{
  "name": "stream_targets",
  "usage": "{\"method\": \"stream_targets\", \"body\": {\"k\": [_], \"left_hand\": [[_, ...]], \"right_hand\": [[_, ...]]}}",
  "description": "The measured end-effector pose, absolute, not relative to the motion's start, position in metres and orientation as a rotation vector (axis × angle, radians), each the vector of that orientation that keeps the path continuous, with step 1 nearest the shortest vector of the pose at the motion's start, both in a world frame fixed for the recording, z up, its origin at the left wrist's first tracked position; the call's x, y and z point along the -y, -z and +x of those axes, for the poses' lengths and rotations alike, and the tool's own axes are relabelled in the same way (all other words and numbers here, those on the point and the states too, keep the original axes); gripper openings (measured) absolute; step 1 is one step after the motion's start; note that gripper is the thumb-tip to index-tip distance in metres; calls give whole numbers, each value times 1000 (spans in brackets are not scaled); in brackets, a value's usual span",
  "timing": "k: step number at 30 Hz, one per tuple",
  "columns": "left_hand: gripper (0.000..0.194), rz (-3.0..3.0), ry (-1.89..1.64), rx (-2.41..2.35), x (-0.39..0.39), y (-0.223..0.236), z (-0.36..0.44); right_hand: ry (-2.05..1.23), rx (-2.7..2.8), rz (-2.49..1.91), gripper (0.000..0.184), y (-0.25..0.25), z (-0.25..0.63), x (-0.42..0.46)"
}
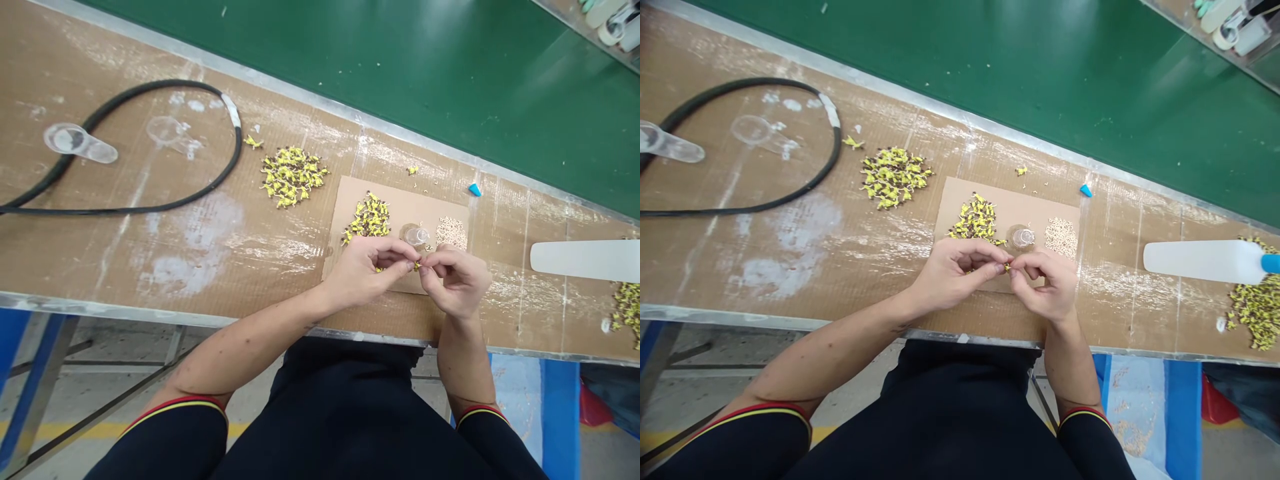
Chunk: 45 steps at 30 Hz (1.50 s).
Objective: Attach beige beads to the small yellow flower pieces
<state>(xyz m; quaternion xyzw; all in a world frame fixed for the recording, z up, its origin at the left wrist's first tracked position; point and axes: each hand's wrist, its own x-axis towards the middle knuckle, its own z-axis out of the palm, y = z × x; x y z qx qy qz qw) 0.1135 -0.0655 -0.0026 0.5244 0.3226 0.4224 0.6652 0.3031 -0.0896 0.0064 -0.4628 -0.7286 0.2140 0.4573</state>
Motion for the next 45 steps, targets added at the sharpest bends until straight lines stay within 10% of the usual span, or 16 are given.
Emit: {"method": "stream_targets", "body": {"k": [45], "left_hand": [[13,1706,-1148,-745,61,5,108]], "right_hand": [[-792,1714,-1236,13,-11,303,87]]}}
